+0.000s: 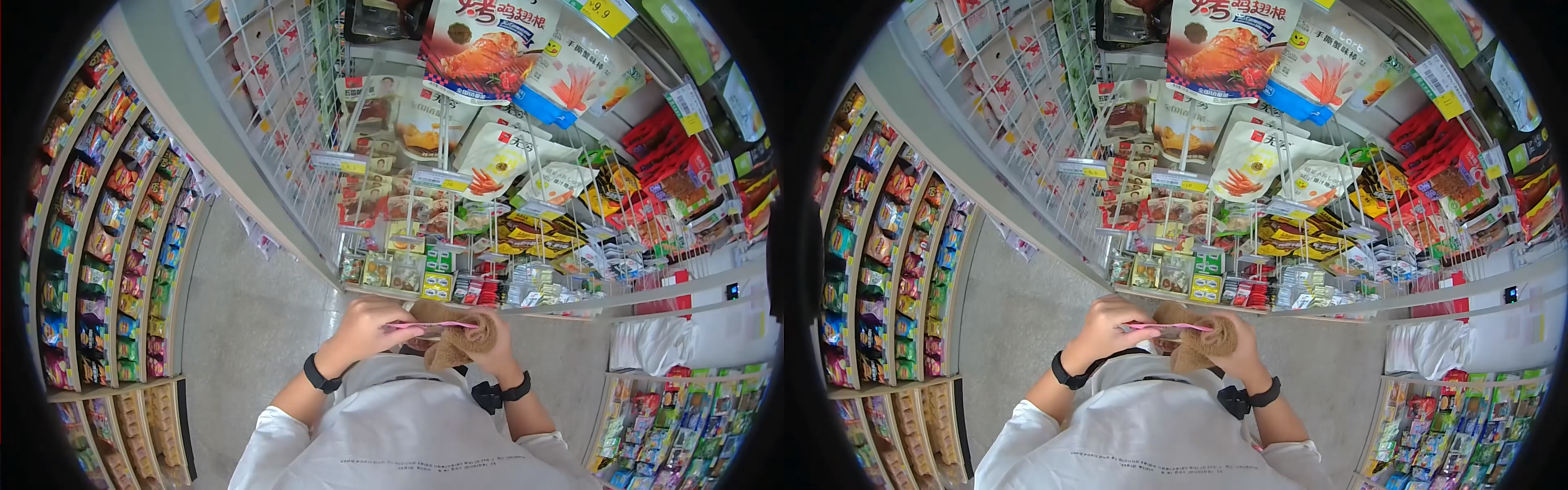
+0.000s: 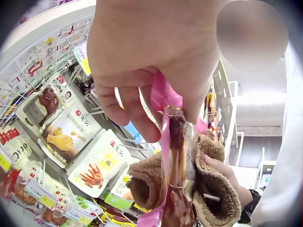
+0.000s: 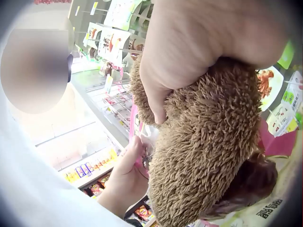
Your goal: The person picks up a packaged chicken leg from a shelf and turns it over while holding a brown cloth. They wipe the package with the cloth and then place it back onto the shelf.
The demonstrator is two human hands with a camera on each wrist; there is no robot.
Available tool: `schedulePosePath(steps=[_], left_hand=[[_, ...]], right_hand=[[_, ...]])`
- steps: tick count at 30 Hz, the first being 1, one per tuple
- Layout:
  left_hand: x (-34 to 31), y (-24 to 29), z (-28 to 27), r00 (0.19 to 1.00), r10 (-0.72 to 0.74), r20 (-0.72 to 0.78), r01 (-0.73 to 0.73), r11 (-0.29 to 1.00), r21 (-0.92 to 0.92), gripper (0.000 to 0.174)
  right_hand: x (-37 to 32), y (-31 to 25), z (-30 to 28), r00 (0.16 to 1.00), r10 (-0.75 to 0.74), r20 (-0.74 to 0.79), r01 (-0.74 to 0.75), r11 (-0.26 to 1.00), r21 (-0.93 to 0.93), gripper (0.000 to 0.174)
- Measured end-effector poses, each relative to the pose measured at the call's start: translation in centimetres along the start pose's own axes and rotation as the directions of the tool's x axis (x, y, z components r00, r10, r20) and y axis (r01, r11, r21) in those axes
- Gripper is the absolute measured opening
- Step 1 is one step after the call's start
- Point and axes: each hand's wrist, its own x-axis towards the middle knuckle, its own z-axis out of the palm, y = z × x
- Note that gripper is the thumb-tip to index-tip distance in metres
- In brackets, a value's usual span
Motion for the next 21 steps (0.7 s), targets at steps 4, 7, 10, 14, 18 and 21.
schedulePosePath(steps=[4, 7, 10, 14, 18, 21], left_hand=[[0.1, -0.2, -0.7, 0.998, 0.013, 0.058, -0.014, 1.000, 0.017, 0.016], [0.1, -0.3, -0.5, 0.995, -0.029, 0.094, 0.033, 0.999, -0.041, 0.017], [0.4, -0.6, -0.1, 0.999, 0.038, 0.010, -0.036, 0.982, -0.186, 0.017], [0.4, -0.6, -0.2, 0.999, 0.003, 0.049, 0.007, 0.978, -0.207, 0.018], [0.2, -0.4, -0.6, 0.994, -0.042, 0.102, 0.061, 0.980, -0.188, 0.021], [0.4, -0.4, -1.0, 0.995, -0.008, 0.104, 0.023, 0.989, -0.143, 0.018]], right_hand=[[0.5, -0.8, 0.1, 0.998, 0.068, 0.004, -0.068, 0.993, 0.095, 0.050], [0.6, -0.7, 0.1, 0.998, 0.070, 0.006, -0.070, 0.990, 0.119, 0.049], [0.7, -0.7, 0.0, 0.998, 0.068, 0.008, -0.069, 0.990, 0.122, 0.048], [0.9, -0.9, 0.0, 0.998, 0.067, -0.002, -0.066, 0.993, 0.100, 0.047], [1.5, -0.7, 0.0, 1.000, -0.001, 0.001, 0.001, 0.995, 0.097, 0.047], [1.7, -0.7, -0.1, 1.000, 0.003, 0.009, -0.004, 0.994, 0.110, 0.047]])
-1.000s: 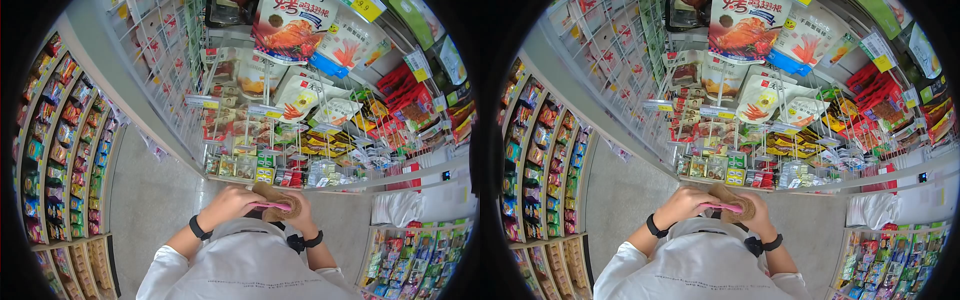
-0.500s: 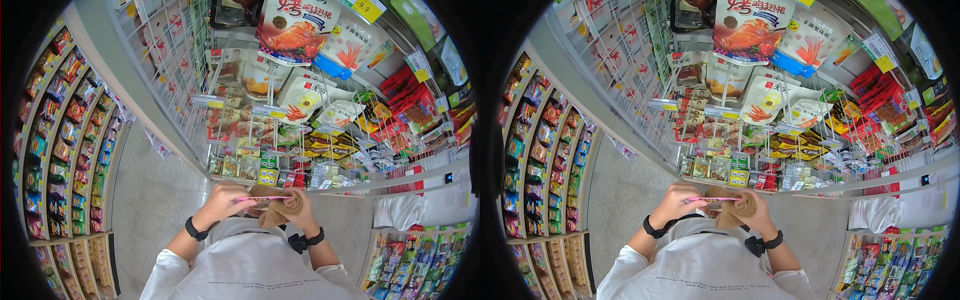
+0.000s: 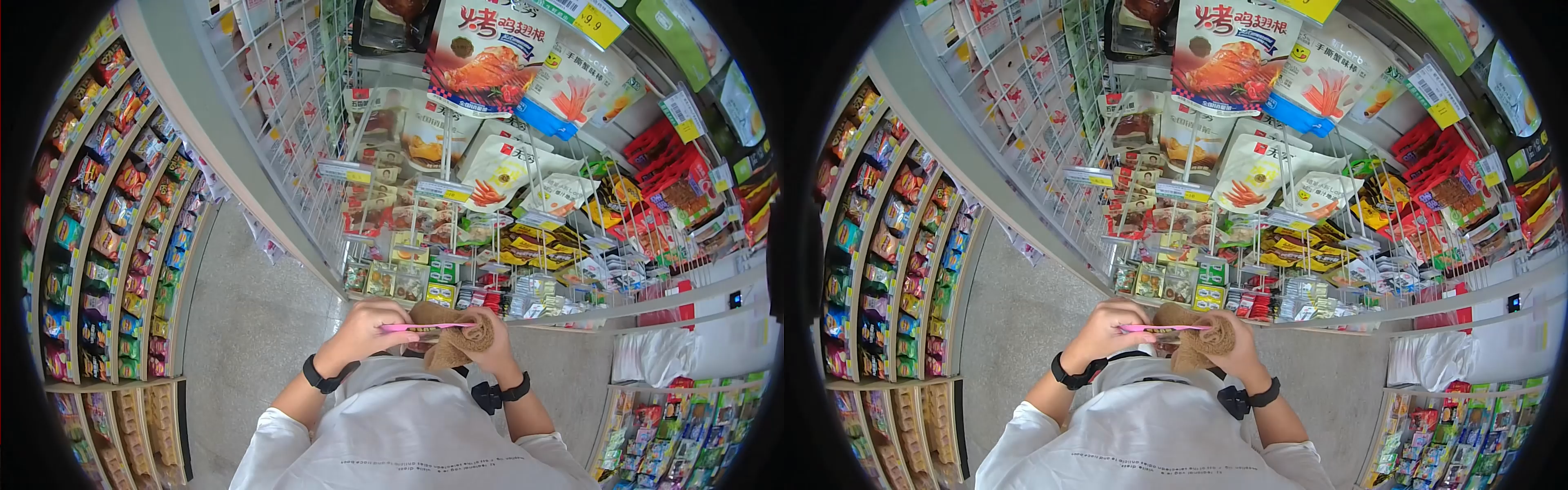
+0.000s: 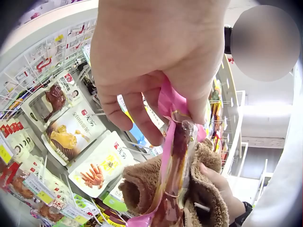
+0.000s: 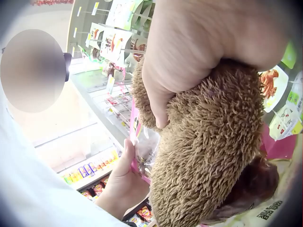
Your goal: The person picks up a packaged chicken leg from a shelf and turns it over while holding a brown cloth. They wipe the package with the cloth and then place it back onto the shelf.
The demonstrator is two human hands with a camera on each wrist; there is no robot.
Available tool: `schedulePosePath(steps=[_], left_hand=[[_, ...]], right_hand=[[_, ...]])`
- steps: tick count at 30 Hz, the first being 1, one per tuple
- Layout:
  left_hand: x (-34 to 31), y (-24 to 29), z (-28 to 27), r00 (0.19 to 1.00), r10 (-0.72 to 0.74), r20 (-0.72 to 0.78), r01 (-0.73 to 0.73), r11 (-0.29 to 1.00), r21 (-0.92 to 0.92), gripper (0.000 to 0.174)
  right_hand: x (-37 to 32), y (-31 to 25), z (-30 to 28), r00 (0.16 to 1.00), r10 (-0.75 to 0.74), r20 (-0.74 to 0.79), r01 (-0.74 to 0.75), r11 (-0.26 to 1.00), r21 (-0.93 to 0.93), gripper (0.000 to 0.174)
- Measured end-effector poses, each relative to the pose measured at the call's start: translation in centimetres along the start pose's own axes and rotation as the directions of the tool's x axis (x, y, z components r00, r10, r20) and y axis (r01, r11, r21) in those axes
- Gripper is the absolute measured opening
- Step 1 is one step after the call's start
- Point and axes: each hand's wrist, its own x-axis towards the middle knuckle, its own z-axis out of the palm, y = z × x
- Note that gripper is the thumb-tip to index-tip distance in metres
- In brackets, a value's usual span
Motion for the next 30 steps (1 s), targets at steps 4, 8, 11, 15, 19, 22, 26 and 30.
schedulePosePath(steps=[4, 8, 11, 15, 19, 22, 26, 30], left_hand=[[-0.4, -0.6, -0.4, 0.996, -0.041, -0.082, 0.032, 0.993, -0.115, 0.017], [-0.5, 0.0, -0.7, 0.976, -0.130, -0.173, 0.119, 0.990, -0.072, 0.020], [-0.4, -0.1, -0.3, 0.979, -0.167, -0.117, 0.160, 0.985, -0.069, 0.025], [-0.2, -0.9, 0.4, 0.991, -0.105, -0.078, 0.106, 0.994, 0.011, 0.033], [-0.2, -1.0, 1.0, 0.988, -0.115, -0.102, 0.125, 0.988, 0.092, 0.039], [-0.5, -1.9, 1.4, 0.987, -0.153, -0.041, 0.156, 0.985, 0.073, 0.041], [-1.0, -3.1, 2.1, 0.972, -0.233, 0.031, 0.234, 0.946, -0.223, 0.038], [-1.2, -2.8, 1.8, 0.894, -0.414, 0.171, 0.448, 0.835, -0.321, 0.035]], right_hand=[[0.5, 0.8, 0.0, 1.000, -0.007, -0.018, 0.007, 0.999, 0.036, 0.047], [1.1, 0.9, -0.8, 0.987, 0.020, -0.159, -0.005, 0.995, 0.095, 0.048], [1.8, 0.8, -0.9, 0.950, 0.131, -0.285, -0.051, 0.962, 0.269, 0.050], [2.2, -0.5, -0.2, 0.916, 0.265, -0.301, -0.077, 0.852, 0.517, 0.047], [2.4, -1.1, 0.4, 0.912, 0.333, -0.238, -0.111, 0.762, 0.638, 0.044], [2.7, -1.8, 0.7, 0.887, 0.407, -0.219, -0.133, 0.680, 0.721, 0.040], [3.1, -2.0, 0.5, 0.875, 0.464, -0.140, -0.181, 0.581, 0.794, 0.037], [3.2, -1.8, 0.6, 0.878, 0.466, -0.110, -0.199, 0.563, 0.803, 0.036]])
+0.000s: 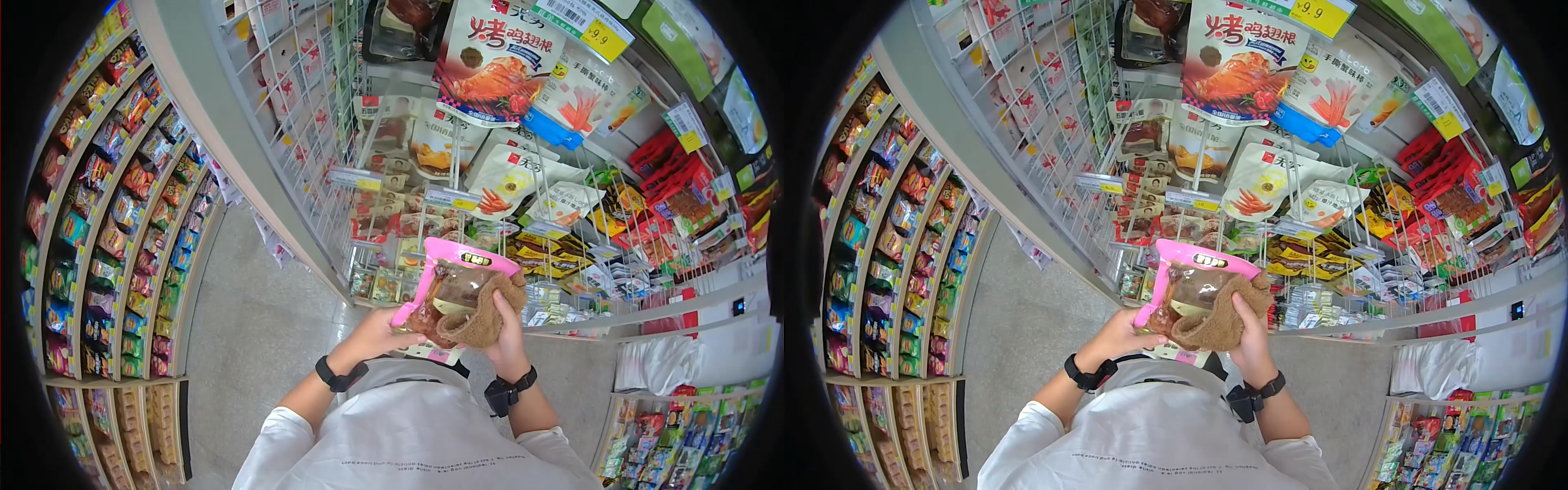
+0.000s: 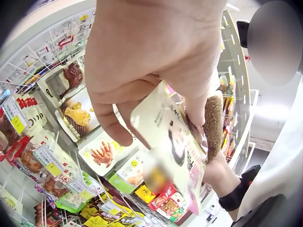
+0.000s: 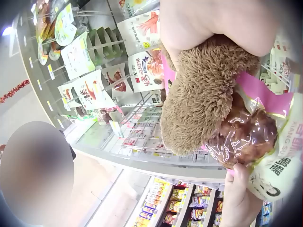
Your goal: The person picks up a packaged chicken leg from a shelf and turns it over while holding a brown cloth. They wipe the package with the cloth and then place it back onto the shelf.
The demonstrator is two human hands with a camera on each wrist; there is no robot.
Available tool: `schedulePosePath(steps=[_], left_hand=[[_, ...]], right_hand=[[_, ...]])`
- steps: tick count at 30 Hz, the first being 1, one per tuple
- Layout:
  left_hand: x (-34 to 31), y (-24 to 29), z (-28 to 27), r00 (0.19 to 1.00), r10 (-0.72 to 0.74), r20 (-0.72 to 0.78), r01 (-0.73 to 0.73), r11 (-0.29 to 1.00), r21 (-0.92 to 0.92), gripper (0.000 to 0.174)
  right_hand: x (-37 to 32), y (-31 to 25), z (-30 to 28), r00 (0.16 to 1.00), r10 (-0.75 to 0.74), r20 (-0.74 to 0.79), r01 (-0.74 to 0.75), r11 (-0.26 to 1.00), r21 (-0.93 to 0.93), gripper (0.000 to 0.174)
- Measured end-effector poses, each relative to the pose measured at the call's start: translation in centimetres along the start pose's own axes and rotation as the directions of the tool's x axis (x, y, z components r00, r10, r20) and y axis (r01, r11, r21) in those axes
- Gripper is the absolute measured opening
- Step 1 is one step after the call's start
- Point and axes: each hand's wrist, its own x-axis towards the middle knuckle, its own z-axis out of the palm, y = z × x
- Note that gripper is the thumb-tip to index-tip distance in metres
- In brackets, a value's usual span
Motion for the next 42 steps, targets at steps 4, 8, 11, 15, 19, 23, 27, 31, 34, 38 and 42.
schedulePosePath(steps=[4, 8, 11, 15, 19, 23, 27, 31, 34, 38, 42], left_hand=[[-0.1, 0.0, 0.0, 0.996, 0.088, -0.022, -0.087, 0.996, 0.033, 0.034], [-0.1, -0.4, 0.1, 0.993, 0.088, -0.076, -0.094, 0.993, -0.074, 0.031], [-0.1, 0.0, 0.0, 0.990, 0.096, -0.101, -0.106, 0.989, -0.099, 0.030], [0.0, 0.5, -0.1, 0.984, 0.124, -0.131, -0.133, 0.990, -0.057, 0.031], [0.0, 1.7, 0.0, 0.980, 0.151, -0.127, -0.149, 0.988, 0.026, 0.032], [0.2, 0.9, 0.2, 0.986, 0.149, -0.068, -0.148, 0.989, 0.024, 0.034], [0.0, 1.5, 0.4, 0.977, 0.184, -0.112, -0.184, 0.983, 0.008, 0.035], [-0.7, 1.7, 0.0, 0.985, 0.077, -0.152, -0.084, 0.996, -0.043, 0.037], [-1.0, 2.0, -0.3, 0.972, 0.017, -0.236, -0.039, 0.995, -0.090, 0.039], [-0.6, 1.0, -0.8, 0.935, 0.188, -0.301, -0.202, 0.979, -0.015, 0.041], [-0.2, 1.3, -0.7, 0.934, 0.190, -0.302, -0.178, 0.982, 0.067, 0.043]], right_hand=[[0.8, 0.7, -2.0, 1.000, 0.005, 0.000, -0.005, 0.998, 0.055, 0.038], [0.1, 0.8, -3.1, 0.990, 0.030, 0.139, -0.047, 0.992, 0.119, 0.048], [-0.3, 0.7, -3.5, 0.949, 0.030, 0.315, -0.038, 0.999, 0.018, 0.058], [-0.5, 0.1, -2.3, 0.920, 0.093, 0.381, -0.029, 0.985, -0.170, 0.062], [-0.7, -0.3, 0.0, 0.958, 0.055, 0.281, 0.039, 0.947, -0.320, 0.056], [-0.7, 0.2, 0.5, 0.971, -0.029, 0.236, 0.116, 0.923, -0.366, 0.047], [-0.4, 0.3, 0.1, 0.969, -0.069, 0.236, 0.158, 0.910, -0.384, 0.050], [0.3, 0.7, -0.6, 0.976, -0.193, 0.097, 0.214, 0.927, -0.308, 0.059], [1.2, 0.2, -2.2, 0.954, -0.299, -0.012, 0.281, 0.908, -0.312, 0.065], [1.1, -0.6, -3.3, 0.912, -0.403, -0.071, 0.362, 0.876, -0.318, 0.065], [0.1, -1.2, -3.2, 0.895, -0.444, 0.039, 0.411, 0.787, -0.461, 0.067]])
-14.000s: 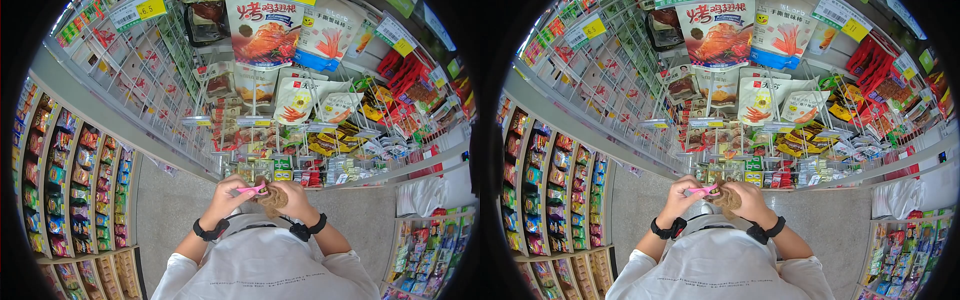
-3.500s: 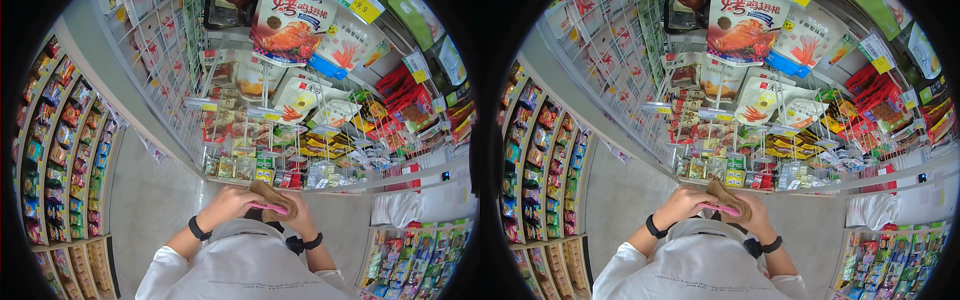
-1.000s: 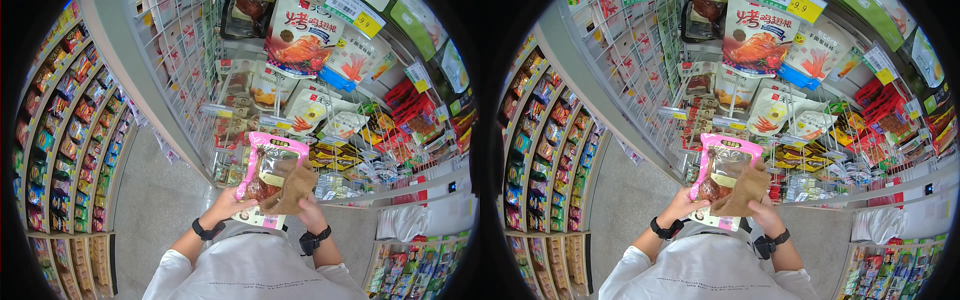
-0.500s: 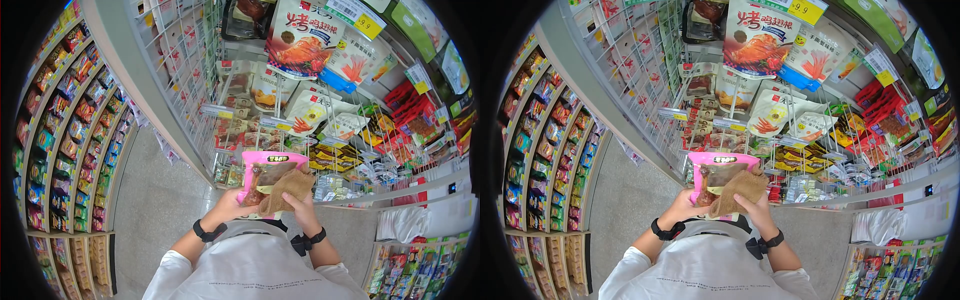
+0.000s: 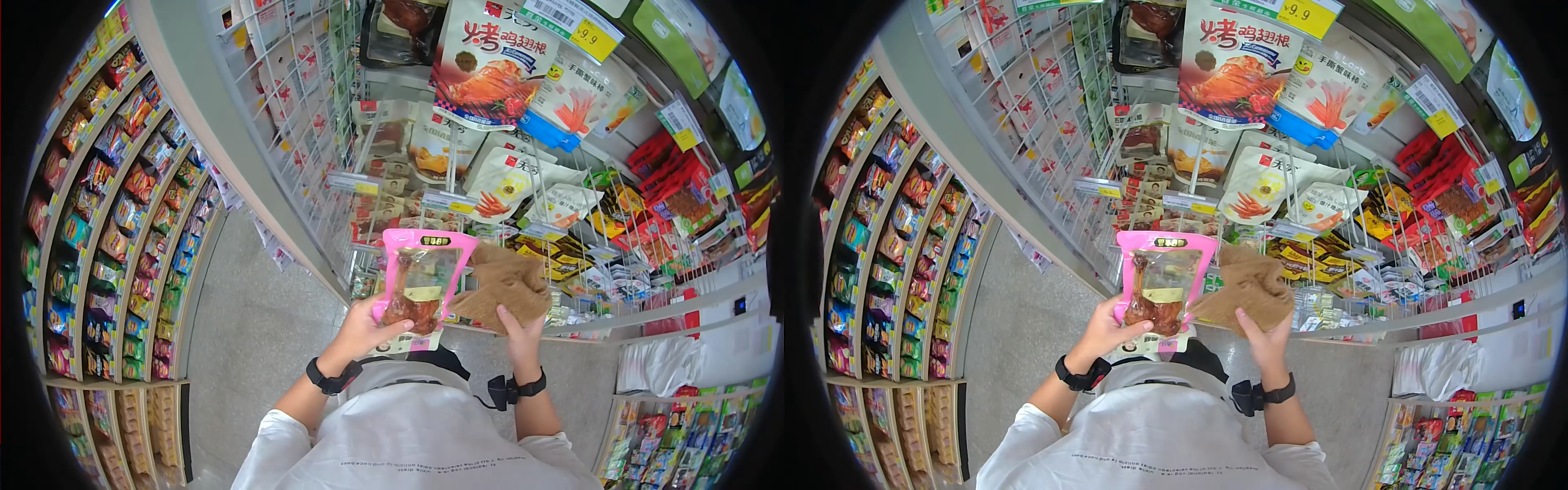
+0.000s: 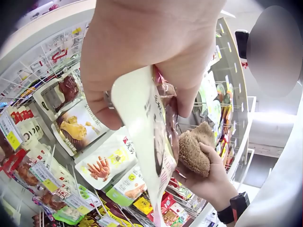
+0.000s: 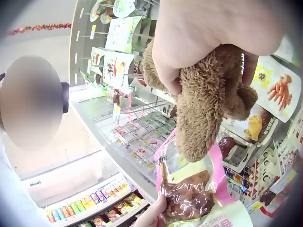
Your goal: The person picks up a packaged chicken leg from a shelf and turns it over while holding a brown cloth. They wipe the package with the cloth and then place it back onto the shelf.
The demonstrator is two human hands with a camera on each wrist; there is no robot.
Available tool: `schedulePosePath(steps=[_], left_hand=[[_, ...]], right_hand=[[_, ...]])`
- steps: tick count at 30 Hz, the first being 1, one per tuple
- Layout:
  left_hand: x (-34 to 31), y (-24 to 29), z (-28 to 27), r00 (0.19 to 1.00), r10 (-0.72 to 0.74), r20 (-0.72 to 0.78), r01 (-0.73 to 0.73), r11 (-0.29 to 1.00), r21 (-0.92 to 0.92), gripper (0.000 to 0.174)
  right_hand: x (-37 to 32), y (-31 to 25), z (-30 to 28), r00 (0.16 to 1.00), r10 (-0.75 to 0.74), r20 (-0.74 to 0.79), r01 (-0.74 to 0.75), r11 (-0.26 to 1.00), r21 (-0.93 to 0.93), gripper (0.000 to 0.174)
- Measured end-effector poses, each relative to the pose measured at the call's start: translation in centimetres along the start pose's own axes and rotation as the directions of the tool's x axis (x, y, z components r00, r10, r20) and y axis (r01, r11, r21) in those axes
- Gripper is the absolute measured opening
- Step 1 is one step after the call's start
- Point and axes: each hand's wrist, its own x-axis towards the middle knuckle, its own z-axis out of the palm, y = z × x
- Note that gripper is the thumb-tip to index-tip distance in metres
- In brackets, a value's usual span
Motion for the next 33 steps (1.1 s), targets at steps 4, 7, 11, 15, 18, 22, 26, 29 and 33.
schedulePosePath(steps=[4, 7, 11, 15, 18, 22, 26, 29, 33], left_hand=[[0.2, -0.6, 1.2, 0.999, -0.015, 0.041, 0.014, 0.999, 0.031, 0.044], [0.1, -0.6, 2.4, 0.999, -0.021, 0.042, 0.021, 1.000, 0.002, 0.044], [0.2, 0.2, 2.6, 0.993, 0.023, 0.112, -0.034, 0.995, 0.096, 0.045], [0.2, 1.3, 2.2, 0.972, 0.037, 0.234, -0.078, 0.983, 0.168, 0.047], [0.2, 2.1, 2.0, 0.951, 0.008, 0.308, -0.058, 0.987, 0.152, 0.047], [0.0, 1.4, 1.9, 0.928, 0.033, 0.372, -0.075, 0.992, 0.099, 0.050], [-0.2, 0.5, 2.6, 0.960, 0.013, 0.280, -0.028, 0.998, 0.049, 0.048], [-0.1, 0.8, 2.9, 0.972, -0.006, 0.235, 0.003, 1.000, 0.013, 0.048], [0.1, 1.1, 2.5, 0.968, 0.023, 0.251, -0.042, 0.997, 0.071, 0.052]], right_hand=[[-1.2, -0.6, 1.6, 0.979, -0.174, 0.106, 0.182, 0.980, -0.076, 0.072], [-1.2, 1.0, 2.3, 0.957, -0.182, 0.227, 0.220, 0.963, -0.153, 0.075], [-0.2, 0.1, 2.7, 0.865, -0.289, 0.410, 0.450, 0.807, -0.382, 0.077], [-0.1, -0.8, 2.4, 0.837, -0.143, 0.529, 0.363, 0.868, -0.338, 0.091], [-0.1, -2.1, 2.3, 0.814, -0.041, 0.580, 0.256, 0.920, -0.296, 0.093], [-0.2, -2.8, 2.6, 0.786, 0.117, 0.607, 0.038, 0.971, -0.236, 0.077], [-0.1, -1.3, 2.5, 0.841, -0.010, 0.541, 0.170, 0.954, -0.245, 0.064], [-0.2, -0.9, 2.5, 0.877, -0.066, 0.475, 0.205, 0.947, -0.247, 0.060], [-0.4, -0.3, 2.5, 0.895, -0.075, 0.440, 0.180, 0.963, -0.202, 0.060]])
